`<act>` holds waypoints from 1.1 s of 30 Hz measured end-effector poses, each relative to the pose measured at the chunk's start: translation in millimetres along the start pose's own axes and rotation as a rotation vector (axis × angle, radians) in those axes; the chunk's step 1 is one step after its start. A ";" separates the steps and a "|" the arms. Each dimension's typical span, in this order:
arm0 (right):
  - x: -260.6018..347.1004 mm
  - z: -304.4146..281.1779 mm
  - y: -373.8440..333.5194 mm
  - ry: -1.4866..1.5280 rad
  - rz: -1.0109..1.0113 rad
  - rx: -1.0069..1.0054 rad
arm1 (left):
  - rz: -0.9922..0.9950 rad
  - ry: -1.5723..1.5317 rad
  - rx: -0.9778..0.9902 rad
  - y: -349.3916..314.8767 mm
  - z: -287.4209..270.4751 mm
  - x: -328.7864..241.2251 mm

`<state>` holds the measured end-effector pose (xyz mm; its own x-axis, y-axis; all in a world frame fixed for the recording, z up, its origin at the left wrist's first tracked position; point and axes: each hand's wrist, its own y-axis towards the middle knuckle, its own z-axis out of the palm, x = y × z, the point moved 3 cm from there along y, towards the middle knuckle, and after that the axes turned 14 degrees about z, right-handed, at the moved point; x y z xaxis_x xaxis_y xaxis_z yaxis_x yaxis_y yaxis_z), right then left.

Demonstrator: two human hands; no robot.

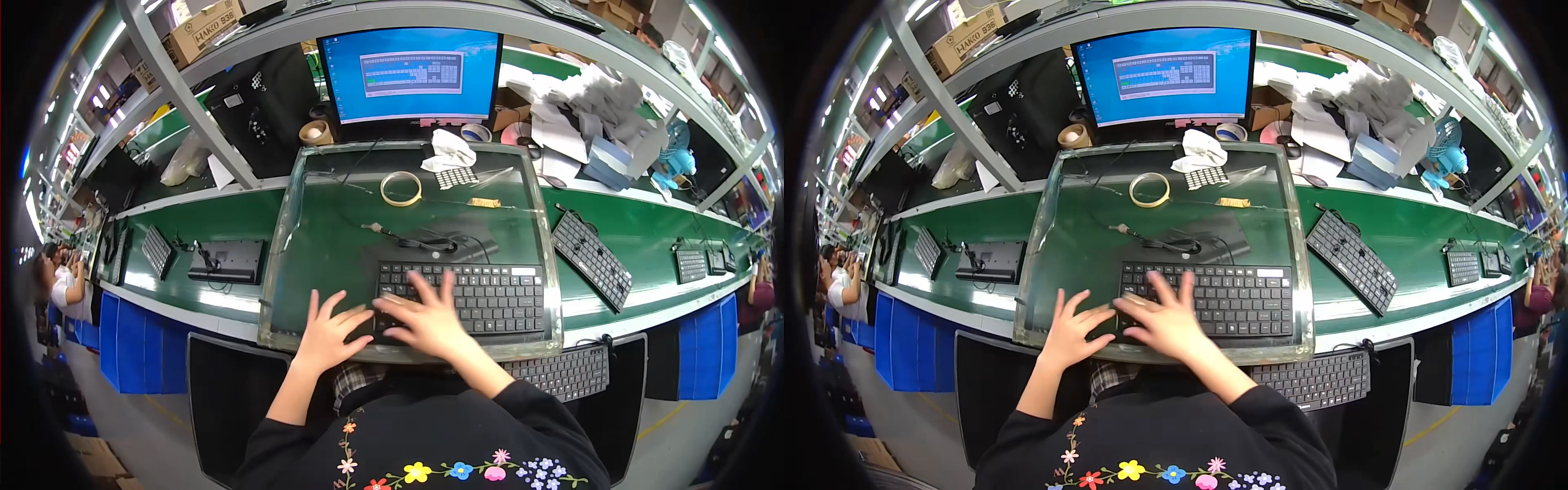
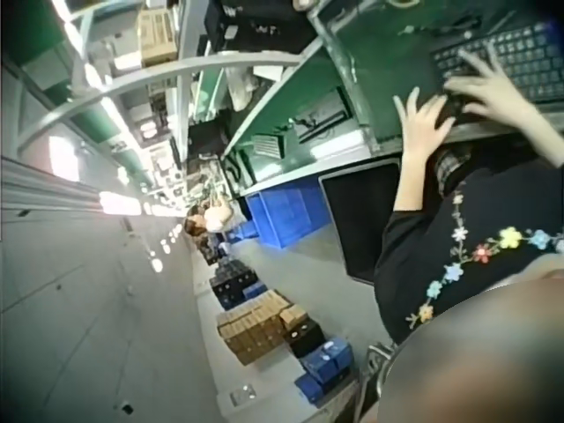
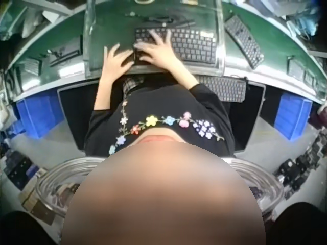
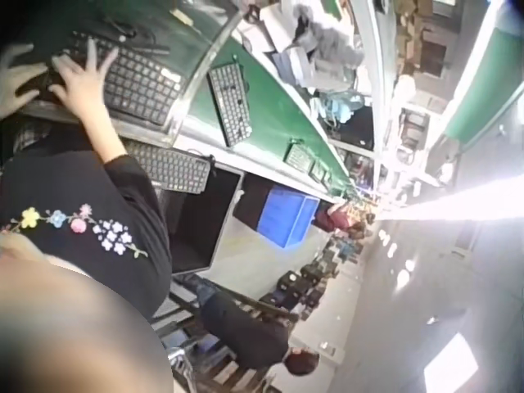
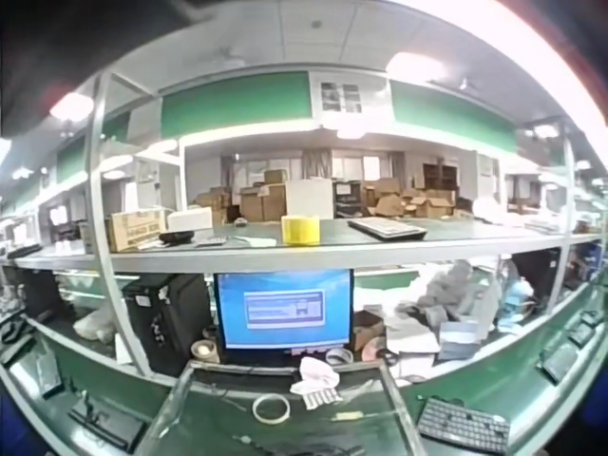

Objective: Testing computer keyboards at a factory workstation by typing and checking keys.

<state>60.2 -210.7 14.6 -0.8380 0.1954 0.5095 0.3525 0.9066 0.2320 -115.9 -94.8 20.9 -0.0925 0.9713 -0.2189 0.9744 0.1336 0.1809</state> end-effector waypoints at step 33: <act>-125.9 -51.8 -116.4 -0.068 0.854 -0.556 | 0.172 -0.404 -0.078 47.4 43.4 9.7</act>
<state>146.2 -360.2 -33.6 -0.2320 0.7316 0.6411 0.9723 0.1562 0.1736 -61.8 -87.6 -14.3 0.1722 0.8280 -0.5337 0.9488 0.0062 0.3158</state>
